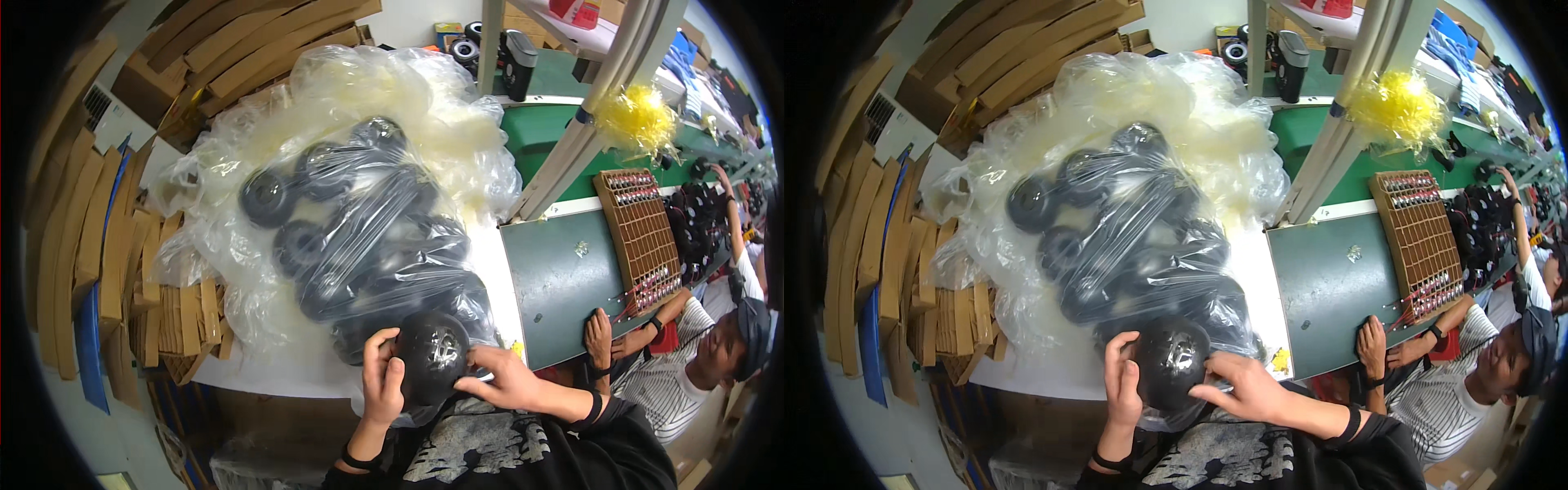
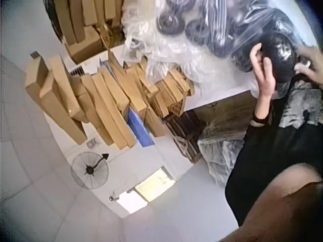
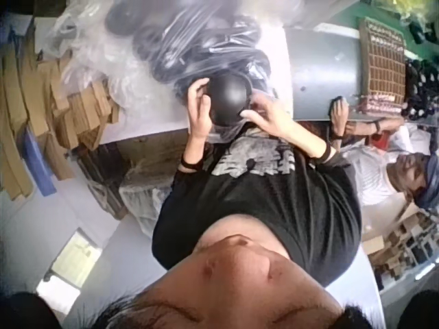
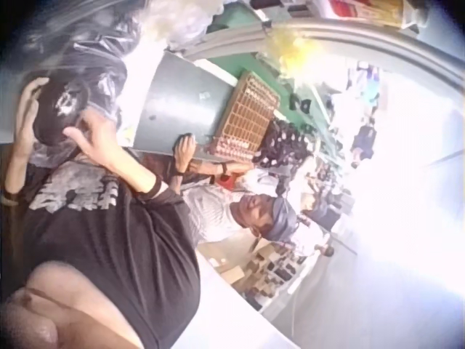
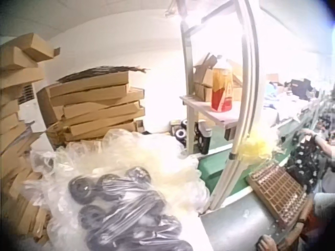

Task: Sort and pack black plastic dome-shaped components from a large plastic bag into smaller organized batches.

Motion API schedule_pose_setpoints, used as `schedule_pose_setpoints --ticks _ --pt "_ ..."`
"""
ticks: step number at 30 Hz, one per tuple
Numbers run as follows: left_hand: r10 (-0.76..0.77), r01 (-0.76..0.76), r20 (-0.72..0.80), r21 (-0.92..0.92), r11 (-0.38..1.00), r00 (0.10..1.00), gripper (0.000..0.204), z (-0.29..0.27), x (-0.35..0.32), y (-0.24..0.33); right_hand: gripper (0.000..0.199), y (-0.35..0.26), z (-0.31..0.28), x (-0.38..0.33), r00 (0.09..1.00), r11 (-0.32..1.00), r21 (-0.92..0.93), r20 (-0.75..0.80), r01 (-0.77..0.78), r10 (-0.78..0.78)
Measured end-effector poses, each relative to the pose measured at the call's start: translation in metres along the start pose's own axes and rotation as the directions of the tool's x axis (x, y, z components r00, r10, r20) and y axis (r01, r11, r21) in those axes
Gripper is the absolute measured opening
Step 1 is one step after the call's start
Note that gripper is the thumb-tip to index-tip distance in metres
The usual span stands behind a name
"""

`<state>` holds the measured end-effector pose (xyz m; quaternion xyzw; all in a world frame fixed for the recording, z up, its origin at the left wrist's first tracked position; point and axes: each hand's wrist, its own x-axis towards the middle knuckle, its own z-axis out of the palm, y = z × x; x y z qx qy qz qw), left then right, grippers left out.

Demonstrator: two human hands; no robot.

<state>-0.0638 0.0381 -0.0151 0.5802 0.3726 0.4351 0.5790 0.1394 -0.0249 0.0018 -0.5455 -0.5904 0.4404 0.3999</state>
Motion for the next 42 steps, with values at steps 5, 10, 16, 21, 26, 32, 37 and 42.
schedule_pose_setpoints --ticks 5,10,16,21,26,32,37,42 --pt "-0.114 0.109 -0.008 -0.205 0.973 0.994 0.042 0.009 0.008 0.002 0.026 -0.021 -0.032 0.007 0.914 0.837 -0.48 -0.152 0.263 -0.375" --pt "-0.096 0.097 0.011 -0.212 0.973 0.995 0.041 0.03 0.016 0.009 0.025 -0.02 -0.038 0.002 0.945 0.956 -0.169 -0.185 0.239 -0.269" --pt "-0.129 0.128 0.006 -0.198 0.972 0.992 0.04 0.061 0.012 0.019 0.008 -0.018 -0.058 -0.013 0.972 0.988 0.011 -0.177 0.156 -0.152" --pt "-0.091 0.089 -0.064 -0.043 0.995 0.994 0.046 0.081 0.013 0.024 0.008 -0.012 -0.064 -0.027 0.983 0.995 -0.034 -0.149 0.099 -0.103" --pt "0.233 -0.227 -0.014 0.18 0.957 0.972 0.055 0.099 0.016 0.026 0.011 0.0 -0.07 -0.044 0.948 0.992 0.065 -0.307 0.105 -0.081" --pt "0.121 -0.124 -0.064 -0.039 0.992 0.991 0.049 0.121 0.018 0.025 0.033 0.009 -0.077 -0.046 0.909 0.983 0.093 -0.402 0.156 -0.106" --pt "0.176 -0.176 -0.061 0.012 0.984 0.982 0.052 0.131 0.022 0.014 0.02 0.017 -0.087 -0.043 0.929 0.95 0.305 -0.367 0.067 0.053" --pt "0.413 -0.384 0.122 0.662 0.644 0.903 0.058 0.149 0.045 0.025 0.018 0.031 -0.092 -0.048 0.9 0.979 0.181 -0.435 0.088 0.0"
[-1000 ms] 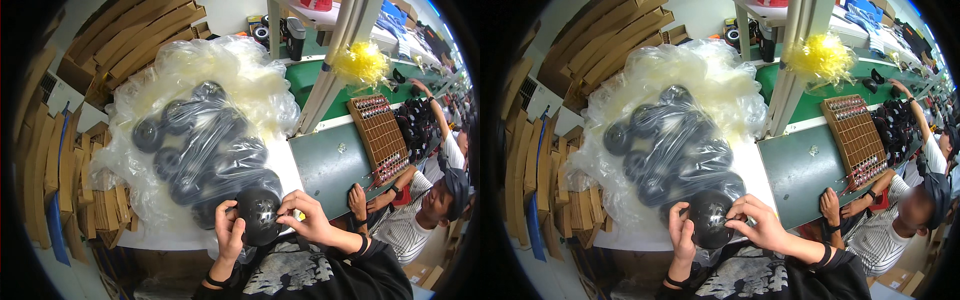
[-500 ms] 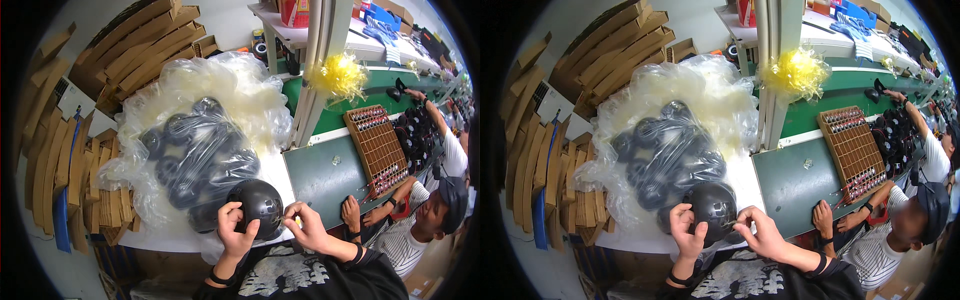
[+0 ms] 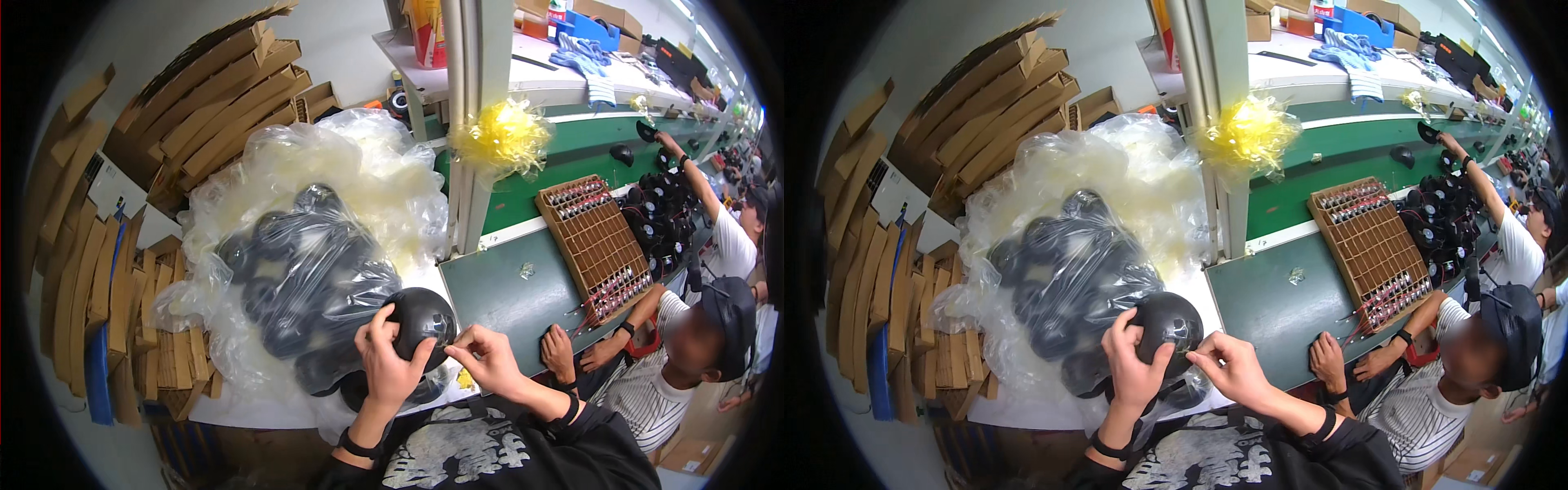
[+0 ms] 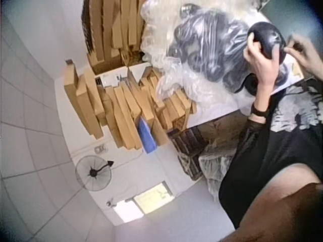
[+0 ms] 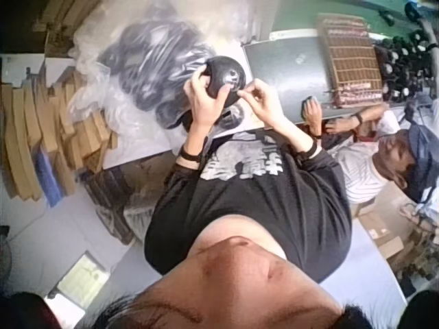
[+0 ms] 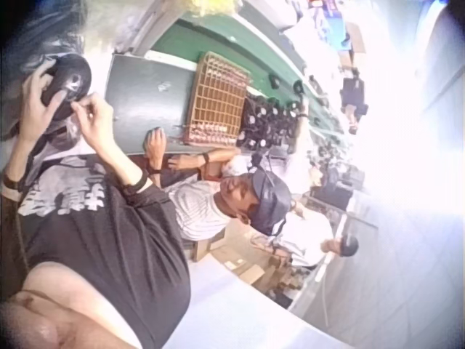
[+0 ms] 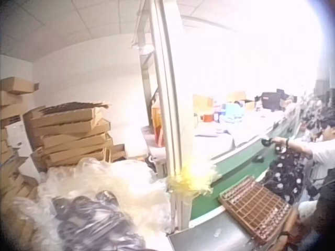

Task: Sort and pack black plastic dome-shaped components from a large plastic bag into smaller organized batches.

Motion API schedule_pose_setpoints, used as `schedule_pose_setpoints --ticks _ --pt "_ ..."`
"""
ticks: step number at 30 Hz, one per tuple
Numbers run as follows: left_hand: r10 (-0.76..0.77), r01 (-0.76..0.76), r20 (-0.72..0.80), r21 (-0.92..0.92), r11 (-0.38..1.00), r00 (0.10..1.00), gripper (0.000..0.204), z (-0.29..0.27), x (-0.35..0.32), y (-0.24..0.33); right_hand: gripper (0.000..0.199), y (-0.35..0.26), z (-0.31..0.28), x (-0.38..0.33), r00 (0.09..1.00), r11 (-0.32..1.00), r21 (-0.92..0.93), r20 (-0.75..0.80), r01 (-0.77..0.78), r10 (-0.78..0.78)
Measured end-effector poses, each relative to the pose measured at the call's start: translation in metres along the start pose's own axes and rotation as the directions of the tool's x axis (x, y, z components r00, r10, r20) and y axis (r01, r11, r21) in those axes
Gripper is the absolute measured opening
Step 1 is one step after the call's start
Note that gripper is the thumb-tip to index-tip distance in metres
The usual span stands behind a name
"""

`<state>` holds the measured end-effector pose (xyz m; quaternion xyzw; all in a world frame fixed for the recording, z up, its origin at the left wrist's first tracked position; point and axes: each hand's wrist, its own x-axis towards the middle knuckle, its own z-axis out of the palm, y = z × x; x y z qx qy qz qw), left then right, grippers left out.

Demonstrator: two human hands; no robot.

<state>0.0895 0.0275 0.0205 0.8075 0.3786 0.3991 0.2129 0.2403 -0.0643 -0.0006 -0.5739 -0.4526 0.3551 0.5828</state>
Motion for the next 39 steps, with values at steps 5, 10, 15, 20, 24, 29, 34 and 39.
schedule_pose_setpoints --ticks 5,10,15,20,24,29,34,39 --pt "-0.283 0.313 0.231 -0.103 0.944 0.931 0.042 0.04 0.022 -0.026 0.023 0.019 0.002 0.0 0.996 0.963 -0.253 0.021 0.093 -0.091" --pt "-0.19 0.215 0.232 -0.085 0.973 0.954 0.038 0.046 0.028 -0.008 0.023 0.028 -0.008 -0.01 0.993 0.993 -0.035 -0.022 -0.113 0.112" --pt "-0.154 0.176 0.121 -0.199 0.964 0.981 0.041 0.031 0.03 0.003 0.021 -0.009 -0.018 0.002 0.982 0.973 0.146 0.083 -0.178 0.167" --pt "-0.096 0.102 0.034 -0.229 0.968 0.995 0.042 0.018 0.035 0.004 0.024 -0.041 -0.025 0.016 0.964 0.757 0.601 0.097 -0.255 0.248" --pt "-0.189 0.19 -0.116 -0.004 0.982 0.975 0.048 0.0 0.02 -0.046 0.024 -0.115 -0.055 0.04 0.772 0.774 -0.089 -0.064 0.627 -0.633" --pt "0.046 -0.051 -0.092 -0.057 0.997 0.995 0.051 -0.018 0.02 -0.037 0.016 -0.129 -0.093 0.135 0.681 0.766 -0.479 -0.385 0.43 -0.623" --pt "0.042 -0.05 -0.031 -0.334 0.941 0.999 0.039 -0.031 0.003 -0.024 0.03 -0.067 -0.14 0.178 0.792 0.825 -0.564 -0.489 0.032 -0.365" --pt "-0.14 0.365 0.348 -0.755 0.545 0.927 0.057 -0.038 -0.013 -0.027 0.037 -0.061 -0.102 0.101 0.917 0.811 -0.504 -0.086 0.297 -0.389"
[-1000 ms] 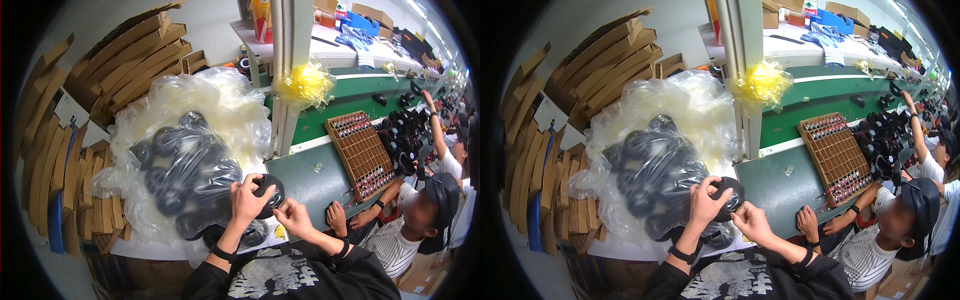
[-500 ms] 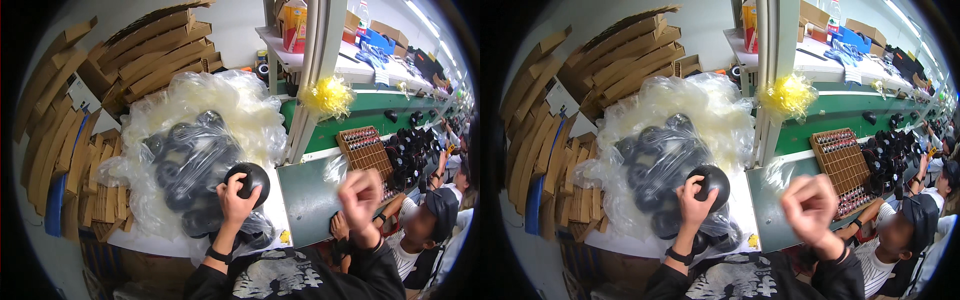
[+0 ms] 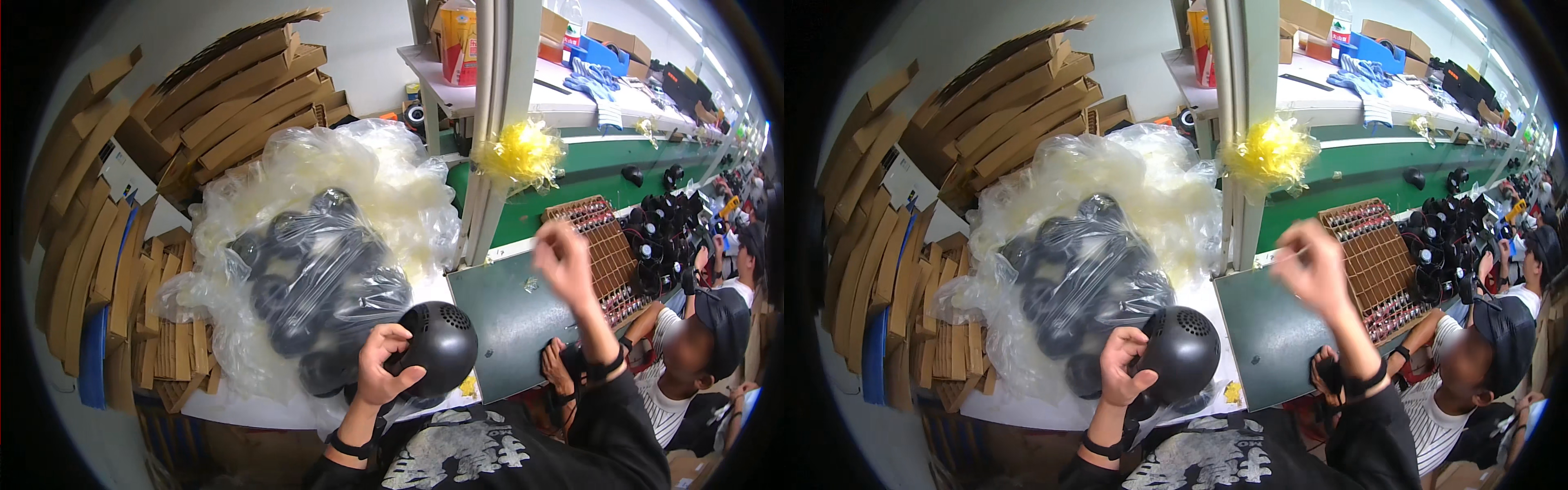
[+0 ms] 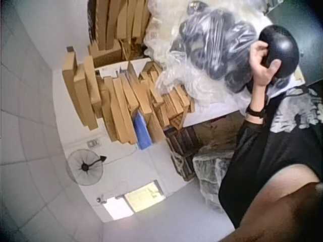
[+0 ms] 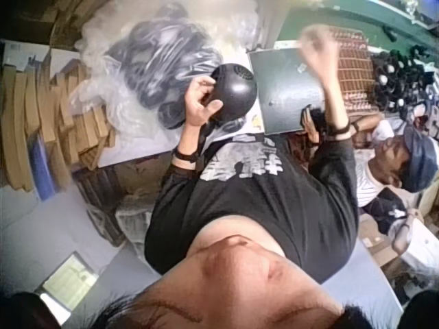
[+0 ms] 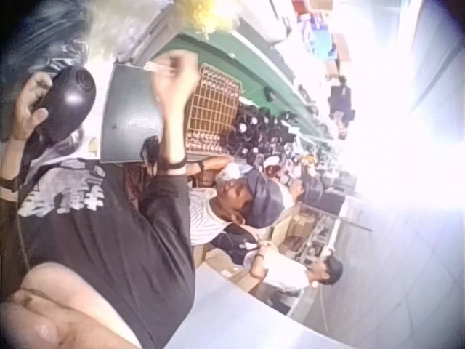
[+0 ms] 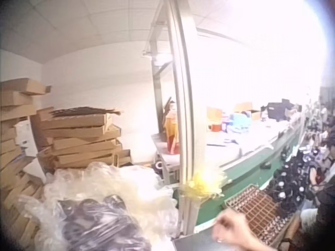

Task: Sort and pack black plastic dome-shaped components from a large plastic bag into smaller organized batches.

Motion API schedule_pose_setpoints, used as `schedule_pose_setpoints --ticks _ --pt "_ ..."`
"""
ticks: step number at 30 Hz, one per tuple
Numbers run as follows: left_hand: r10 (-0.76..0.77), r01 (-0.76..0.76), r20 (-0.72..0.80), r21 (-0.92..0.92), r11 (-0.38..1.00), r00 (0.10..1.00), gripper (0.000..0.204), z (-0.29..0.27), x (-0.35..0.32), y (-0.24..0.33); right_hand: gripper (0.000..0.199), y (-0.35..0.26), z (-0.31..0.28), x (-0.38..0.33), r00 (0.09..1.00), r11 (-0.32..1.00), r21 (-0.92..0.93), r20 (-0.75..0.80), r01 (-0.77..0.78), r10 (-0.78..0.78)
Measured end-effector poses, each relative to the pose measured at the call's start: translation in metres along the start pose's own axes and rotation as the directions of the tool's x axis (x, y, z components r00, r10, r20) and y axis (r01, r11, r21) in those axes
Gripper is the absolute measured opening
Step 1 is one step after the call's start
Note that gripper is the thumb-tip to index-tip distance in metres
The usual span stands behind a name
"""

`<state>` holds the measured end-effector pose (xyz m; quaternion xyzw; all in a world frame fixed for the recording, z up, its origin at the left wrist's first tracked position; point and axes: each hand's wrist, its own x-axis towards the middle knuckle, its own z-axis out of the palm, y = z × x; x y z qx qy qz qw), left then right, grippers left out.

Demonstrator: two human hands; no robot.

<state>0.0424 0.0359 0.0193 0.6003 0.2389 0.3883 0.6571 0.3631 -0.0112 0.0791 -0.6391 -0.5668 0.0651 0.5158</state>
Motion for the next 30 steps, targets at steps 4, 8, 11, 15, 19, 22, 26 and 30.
schedule_pose_setpoints --ticks 4,8,11,15,19,22,26,30 --pt "-0.109 0.216 0.295 -0.356 0.909 0.949 0.058 0.018 0.013 -0.005 0.093 -0.07 0.016 -0.055 0.658 0.916 0.323 0.64 0.237 -0.396" --pt "-0.241 0.428 0.439 -0.399 0.811 0.866 0.055 0.034 0.015 -0.008 0.084 -0.048 0.013 -0.075 0.668 0.94 0.316 0.674 0.126 -0.315" --pt "-0.28 0.416 0.384 -0.336 0.845 0.88 0.053 0.052 0.014 -0.021 0.08 -0.01 0.018 -0.105 0.786 0.862 0.498 0.57 -0.099 -0.24" --pt "-0.33 0.444 0.325 -0.39 0.807 0.886 0.052 0.056 0.012 -0.036 0.075 0.007 0.033 -0.14 0.844 0.312 0.785 0.477 -0.534 0.244" --pt "-0.378 0.373 0.145 -0.666 0.646 0.914 0.047 0.067 0.013 -0.038 0.052 0.014 0.042 -0.132 0.642 -0.093 0.871 0.423 -0.482 0.639" --pt "-0.348 0.321 0.099 -0.67 0.669 0.932 0.046 0.062 0.017 -0.035 0.036 0.023 0.059 -0.12 0.535 -0.292 0.917 0.396 -0.271 0.747" --pt "-0.281 0.25 0.048 -0.614 0.749 0.958 0.045 0.064 0.02 -0.027 0.038 0.023 0.068 -0.108 0.549 -0.293 0.939 0.342 -0.179 0.763" --pt "-0.271 0.237 0.025 -0.57 0.786 0.962 0.043 0.066 0.017 -0.036 0.037 0.029 0.074 -0.109 0.482 -0.293 0.932 0.361 -0.212 0.799"
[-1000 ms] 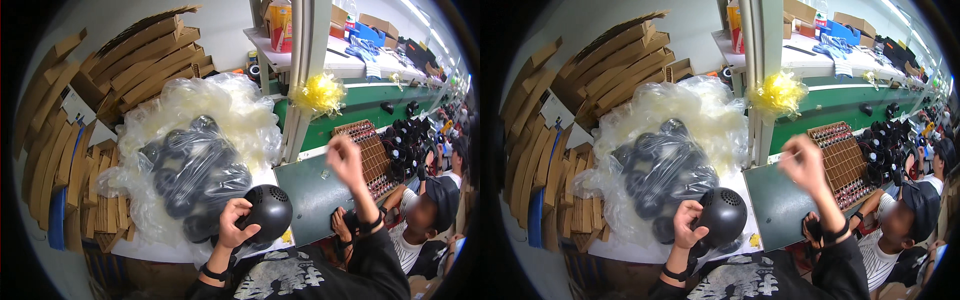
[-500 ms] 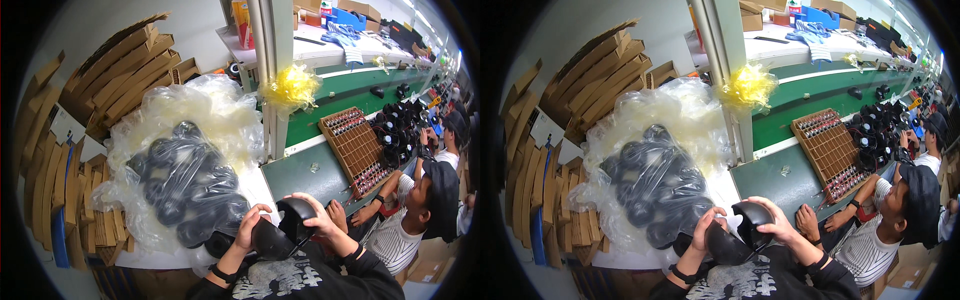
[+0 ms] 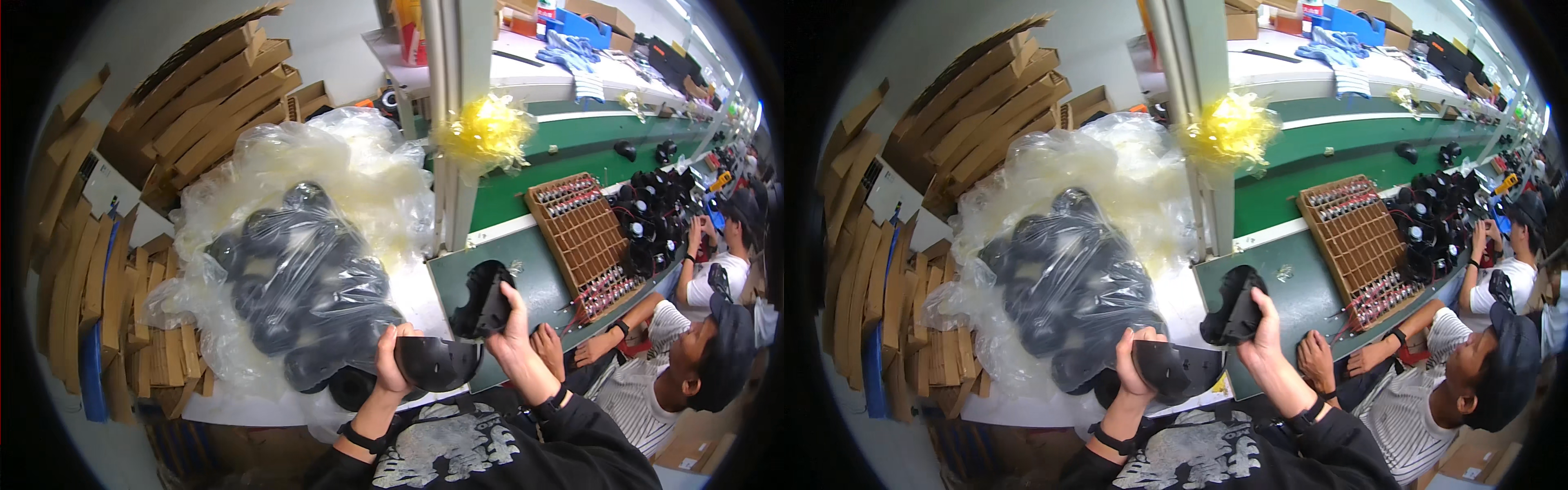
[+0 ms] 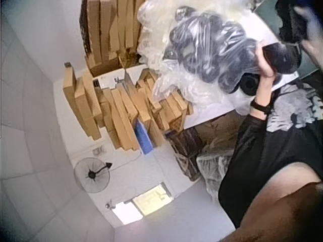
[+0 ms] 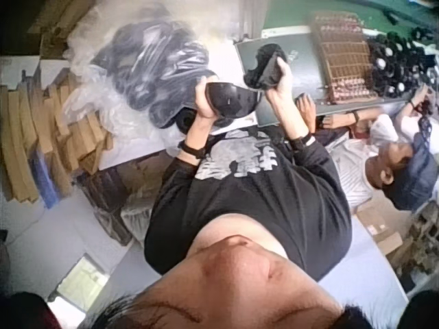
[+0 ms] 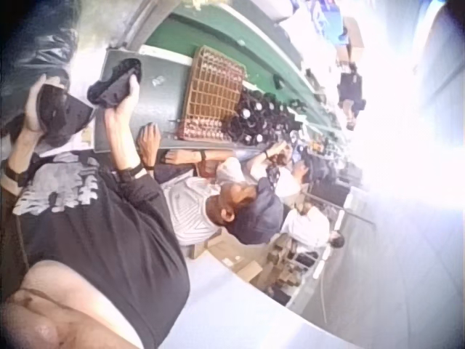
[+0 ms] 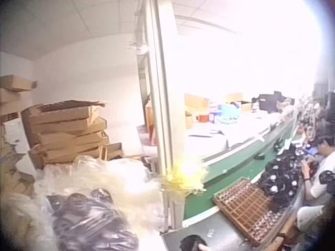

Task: Sort and pack black plastic dome-shaped components from a large plastic bag into smaller organized batches.

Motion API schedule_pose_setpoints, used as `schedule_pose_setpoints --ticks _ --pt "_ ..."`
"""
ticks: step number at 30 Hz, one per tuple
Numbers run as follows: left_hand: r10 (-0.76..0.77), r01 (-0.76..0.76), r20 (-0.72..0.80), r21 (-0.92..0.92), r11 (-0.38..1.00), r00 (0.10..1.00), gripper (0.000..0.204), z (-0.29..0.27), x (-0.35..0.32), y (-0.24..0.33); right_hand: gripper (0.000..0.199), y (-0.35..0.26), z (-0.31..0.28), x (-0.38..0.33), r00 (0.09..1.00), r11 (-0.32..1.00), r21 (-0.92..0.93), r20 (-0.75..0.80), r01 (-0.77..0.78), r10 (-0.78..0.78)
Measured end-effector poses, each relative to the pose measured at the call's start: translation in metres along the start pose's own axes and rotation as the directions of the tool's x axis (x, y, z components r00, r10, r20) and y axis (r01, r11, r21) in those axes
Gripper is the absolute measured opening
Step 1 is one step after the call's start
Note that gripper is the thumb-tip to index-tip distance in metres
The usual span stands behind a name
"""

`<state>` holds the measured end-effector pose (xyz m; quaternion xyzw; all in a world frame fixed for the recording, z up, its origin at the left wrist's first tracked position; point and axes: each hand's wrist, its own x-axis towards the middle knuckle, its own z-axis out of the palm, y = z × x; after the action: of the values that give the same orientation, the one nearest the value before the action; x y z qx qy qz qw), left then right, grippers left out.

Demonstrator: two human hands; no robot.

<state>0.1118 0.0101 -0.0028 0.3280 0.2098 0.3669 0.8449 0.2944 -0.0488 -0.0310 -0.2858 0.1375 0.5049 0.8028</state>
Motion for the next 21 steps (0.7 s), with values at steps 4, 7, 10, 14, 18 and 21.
schedule_pose_setpoints --ticks 4,7,10,14,18,21 --pt "-0.031 0.029 -0.126 -0.013 0.999 0.992 0.041 0.008 -0.001 -0.001 0.028 0.01 -0.014 0.017 0.999 0.997 -0.071 -0.043 -0.004 0.001" --pt "-0.042 0.037 -0.076 -0.061 0.997 0.996 0.042 -0.004 0.001 -0.002 0.03 0.016 -0.013 0.018 0.999 0.998 -0.06 -0.046 0.009 -0.012" --pt "-0.064 0.065 -0.038 0.03 0.997 0.997 0.042 -0.004 0.001 0.002 0.034 0.016 -0.009 0.01 0.994 0.993 -0.095 -0.068 0.074 -0.08" --pt "-0.274 0.285 -0.158 0.052 0.957 0.949 0.043 0.012 0.001 0.007 0.036 0.013 -0.004 0.004 0.965 0.953 -0.17 -0.036 0.252 -0.261" --pt "-0.191 0.232 -0.153 0.32 0.918 0.97 0.038 -0.037 -0.033 -0.037 0.038 -0.019 0.031 0.02 0.93 0.928 -0.076 0.084 0.364 -0.358" --pt "-0.195 0.175 -0.292 -0.093 0.98 0.936 0.041 -0.03 -0.02 -0.003 0.044 -0.042 0.001 0.055 0.636 0.337 -0.602 0.393 0.724 -0.665"
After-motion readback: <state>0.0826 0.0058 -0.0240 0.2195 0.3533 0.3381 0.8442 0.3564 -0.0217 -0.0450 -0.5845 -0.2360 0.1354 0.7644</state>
